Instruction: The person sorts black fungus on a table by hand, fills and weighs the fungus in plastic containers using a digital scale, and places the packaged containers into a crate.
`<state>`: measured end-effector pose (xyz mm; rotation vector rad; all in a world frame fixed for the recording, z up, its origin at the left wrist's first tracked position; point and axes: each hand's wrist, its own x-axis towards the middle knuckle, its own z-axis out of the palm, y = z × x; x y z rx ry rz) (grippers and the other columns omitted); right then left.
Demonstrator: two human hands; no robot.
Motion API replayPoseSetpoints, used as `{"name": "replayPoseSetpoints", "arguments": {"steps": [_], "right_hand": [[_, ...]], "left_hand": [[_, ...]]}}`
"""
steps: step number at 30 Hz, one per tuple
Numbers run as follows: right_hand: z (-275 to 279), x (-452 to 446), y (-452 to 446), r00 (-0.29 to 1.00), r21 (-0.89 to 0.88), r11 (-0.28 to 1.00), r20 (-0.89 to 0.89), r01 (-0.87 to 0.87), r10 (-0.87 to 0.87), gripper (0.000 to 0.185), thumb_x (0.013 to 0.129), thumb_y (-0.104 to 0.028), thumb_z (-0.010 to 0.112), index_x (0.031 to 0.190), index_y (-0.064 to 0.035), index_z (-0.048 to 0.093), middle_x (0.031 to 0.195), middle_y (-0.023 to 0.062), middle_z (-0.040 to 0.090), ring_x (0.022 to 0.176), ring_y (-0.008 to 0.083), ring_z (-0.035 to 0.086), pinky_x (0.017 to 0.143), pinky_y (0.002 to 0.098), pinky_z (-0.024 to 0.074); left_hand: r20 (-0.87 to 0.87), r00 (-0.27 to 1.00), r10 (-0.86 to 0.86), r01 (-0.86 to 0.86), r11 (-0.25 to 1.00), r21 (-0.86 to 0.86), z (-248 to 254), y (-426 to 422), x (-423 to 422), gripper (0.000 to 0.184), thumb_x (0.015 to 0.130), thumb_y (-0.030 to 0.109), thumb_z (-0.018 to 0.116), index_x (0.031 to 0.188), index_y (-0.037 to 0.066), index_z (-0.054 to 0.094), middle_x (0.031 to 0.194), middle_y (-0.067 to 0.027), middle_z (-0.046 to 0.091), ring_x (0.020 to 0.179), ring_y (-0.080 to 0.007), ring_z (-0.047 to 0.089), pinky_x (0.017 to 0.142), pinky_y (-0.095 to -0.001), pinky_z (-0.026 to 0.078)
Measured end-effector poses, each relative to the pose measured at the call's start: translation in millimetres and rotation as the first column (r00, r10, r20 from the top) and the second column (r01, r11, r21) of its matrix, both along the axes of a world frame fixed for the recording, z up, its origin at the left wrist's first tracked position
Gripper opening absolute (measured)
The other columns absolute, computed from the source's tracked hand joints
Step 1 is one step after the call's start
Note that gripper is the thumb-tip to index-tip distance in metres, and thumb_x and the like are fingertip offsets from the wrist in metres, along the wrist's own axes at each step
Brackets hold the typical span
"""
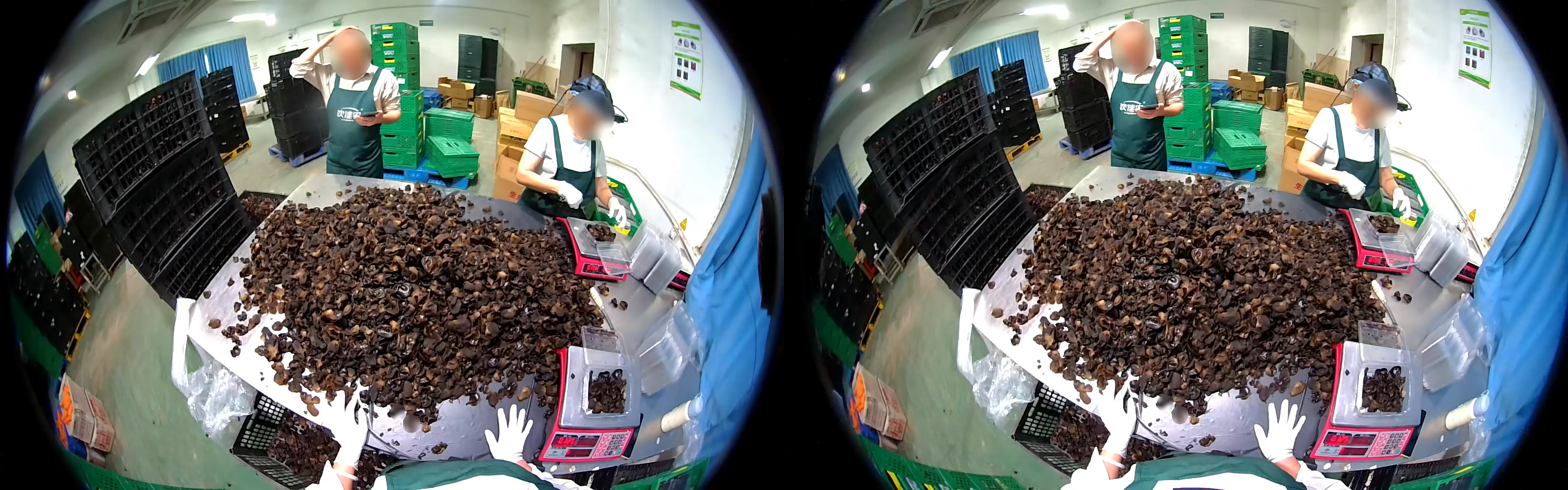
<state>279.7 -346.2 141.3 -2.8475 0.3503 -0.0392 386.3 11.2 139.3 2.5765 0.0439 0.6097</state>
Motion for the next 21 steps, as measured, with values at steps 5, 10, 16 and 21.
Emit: {"name": "replayPoseSetpoints", "arguments": {"steps": [5, 10, 16, 21], "right_hand": [[0.0, -0.7, 0.4, 1.000, 0.000, 1.000, 0.002, 0.002, -0.002, 0.071, 0.080, -0.050, 0.056, 0.139, -0.0126, 0.040, 0.148, 0.0210, 0.024, 0.138, 0.0418, 0.016, 0.108, 0.0619, 0.0049], [-4.3, -1.5, -0.4, 1.000, -0.018, 1.000, 0.029, -0.001, 0.001, 0.071, 0.080, -0.049, 0.056, 0.139, -0.0129, 0.040, 0.148, 0.0211, 0.024, 0.137, 0.0419, 0.017, 0.107, 0.0624, 0.0061], [-4.0, -2.2, 0.0, 1.000, -0.062, 0.998, 0.023, -0.011, 0.012, 0.071, 0.081, -0.050, 0.056, 0.140, -0.0132, 0.039, 0.148, 0.0213, 0.026, 0.136, 0.0425, 0.019, 0.106, 0.0638, 0.0096], [-3.3, -2.6, 0.7, 0.999, -0.045, 0.999, 0.037, -0.009, 0.011, 0.070, 0.082, -0.050, 0.055, 0.140, -0.0138, 0.039, 0.147, 0.0211, 0.026, 0.137, 0.0431, 0.018, 0.106, 0.0640, 0.0088]], "left_hand": [[0.027, 0.999, 0.023, -0.026, 0.995, 0.093, 4.9, -1.6, -0.3, 0.038, 0.078, 0.022, 0.063, 0.115, 0.016, 0.064, 0.129, -0.0175, 0.051, 0.126, -0.0454, 0.035, 0.105, -0.0516, 0.029], [-0.001, 1.000, 0.004, -0.004, 1.000, 0.024, 6.9, -2.1, -1.0, 0.038, 0.078, 0.022, 0.064, 0.115, 0.015, 0.064, 0.129, -0.0179, 0.051, 0.124, -0.0442, 0.038, 0.103, -0.0508, 0.031], [-0.057, 0.998, -0.013, 0.014, 1.000, 0.013, -0.4, 1.2, 0.0, 0.043, 0.080, 0.023, 0.061, 0.121, 0.013, 0.059, 0.134, -0.0187, 0.047, 0.122, -0.0384, 0.043, 0.103, -0.0489, 0.031], [-0.085, 0.996, -0.020, 0.019, 1.000, -0.006, -0.5, 1.0, 0.7, 0.047, 0.080, 0.023, 0.061, 0.125, 0.013, 0.057, 0.135, -0.0202, 0.046, 0.123, -0.0374, 0.043, 0.104, -0.0475, 0.031]]}}
